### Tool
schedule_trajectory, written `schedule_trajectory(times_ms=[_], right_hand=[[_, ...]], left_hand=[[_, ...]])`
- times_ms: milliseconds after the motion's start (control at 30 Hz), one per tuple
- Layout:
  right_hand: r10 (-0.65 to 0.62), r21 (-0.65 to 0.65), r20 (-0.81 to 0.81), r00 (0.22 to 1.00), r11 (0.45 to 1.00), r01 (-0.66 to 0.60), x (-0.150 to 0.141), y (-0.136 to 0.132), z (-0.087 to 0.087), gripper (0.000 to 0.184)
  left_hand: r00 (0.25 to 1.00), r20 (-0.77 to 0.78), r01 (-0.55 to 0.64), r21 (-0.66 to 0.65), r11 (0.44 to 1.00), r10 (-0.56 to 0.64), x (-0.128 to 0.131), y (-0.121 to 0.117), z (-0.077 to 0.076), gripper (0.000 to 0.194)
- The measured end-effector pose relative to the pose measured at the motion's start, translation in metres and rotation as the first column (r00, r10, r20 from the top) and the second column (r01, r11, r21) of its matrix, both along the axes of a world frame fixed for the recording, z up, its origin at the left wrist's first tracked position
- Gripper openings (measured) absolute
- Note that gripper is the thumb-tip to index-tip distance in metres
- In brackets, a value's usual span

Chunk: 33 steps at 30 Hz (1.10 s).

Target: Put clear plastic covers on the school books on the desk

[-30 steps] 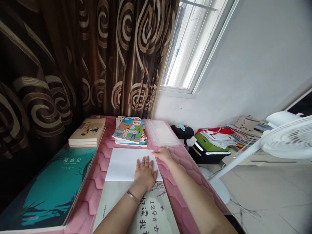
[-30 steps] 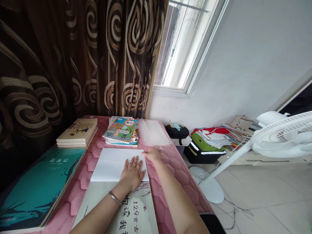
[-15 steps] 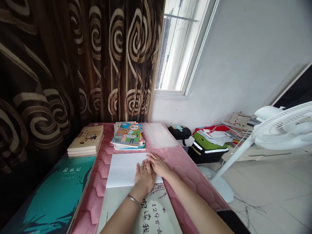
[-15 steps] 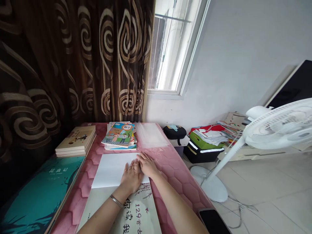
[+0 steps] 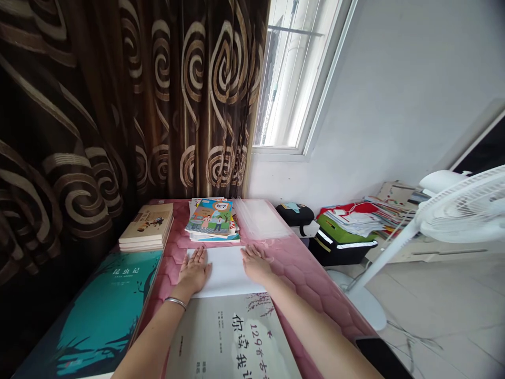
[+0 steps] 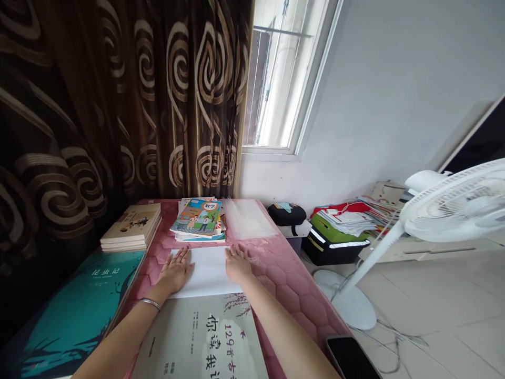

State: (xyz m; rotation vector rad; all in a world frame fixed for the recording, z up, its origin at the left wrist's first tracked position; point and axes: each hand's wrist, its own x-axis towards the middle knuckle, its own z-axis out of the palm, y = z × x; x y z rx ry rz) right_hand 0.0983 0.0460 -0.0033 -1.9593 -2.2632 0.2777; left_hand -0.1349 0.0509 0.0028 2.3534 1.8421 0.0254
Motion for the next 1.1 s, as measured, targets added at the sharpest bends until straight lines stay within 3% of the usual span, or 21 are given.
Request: schedule_trajectory(times_ms=[167,267,367,533,667,800,1000,1100], right_hand=[[0.141,-0.002,-0.058,0.988,0.99,-0.141,-0.08,0.005,0.007,0.056],[0.145,-0.033,-0.079,0.986,0.988,-0.148,-0.102,0.008,0.005,0.063],[0.075,-0.055,-0.066,0.995,0.995,-0.079,-0.083,0.009,0.001,0.066],[-0.093,-0.095,-0.005,0.996,0.991,0.093,-0.011,0.001,0.003,0.066],[-0.116,-0.14,0.017,0.993,0.983,0.117,0.019,-0.019,0.009,0.065],[-0.113,-0.11,-0.012,0.994,0.988,0.111,0.021,-0.064,0.003,0.062],[-0.195,0.13,-0.055,0.979,0.971,0.201,0.027,-0.159,-0.033,0.055],[-0.227,0.152,-0.075,0.971,0.96,0.236,0.032,-0.194,-0.039,0.05]], left_hand=[[1.0,0.001,0.009,0.004,1.0,-0.009,0.004,0.0,-0.002,0.063],[1.0,0.005,0.016,-0.001,1.0,-0.016,0.002,0.0,-0.001,0.061],[1.0,0.012,0.01,0.005,1.0,-0.01,0.001,-0.001,-0.001,0.061],[1.0,0.023,-0.001,0.018,1.0,0.001,0.003,-0.002,-0.001,0.061],[1.0,0.023,0.007,0.023,1.0,-0.007,0.003,-0.002,-0.002,0.06],[1.0,0.014,0.019,0.037,0.999,-0.02,0.002,-0.001,-0.003,0.06],[1.0,-0.011,0.018,0.085,0.996,-0.017,0.007,0.011,0.0,0.047],[0.999,-0.032,0.025,0.134,0.991,-0.021,0.011,0.02,0.001,0.039]])
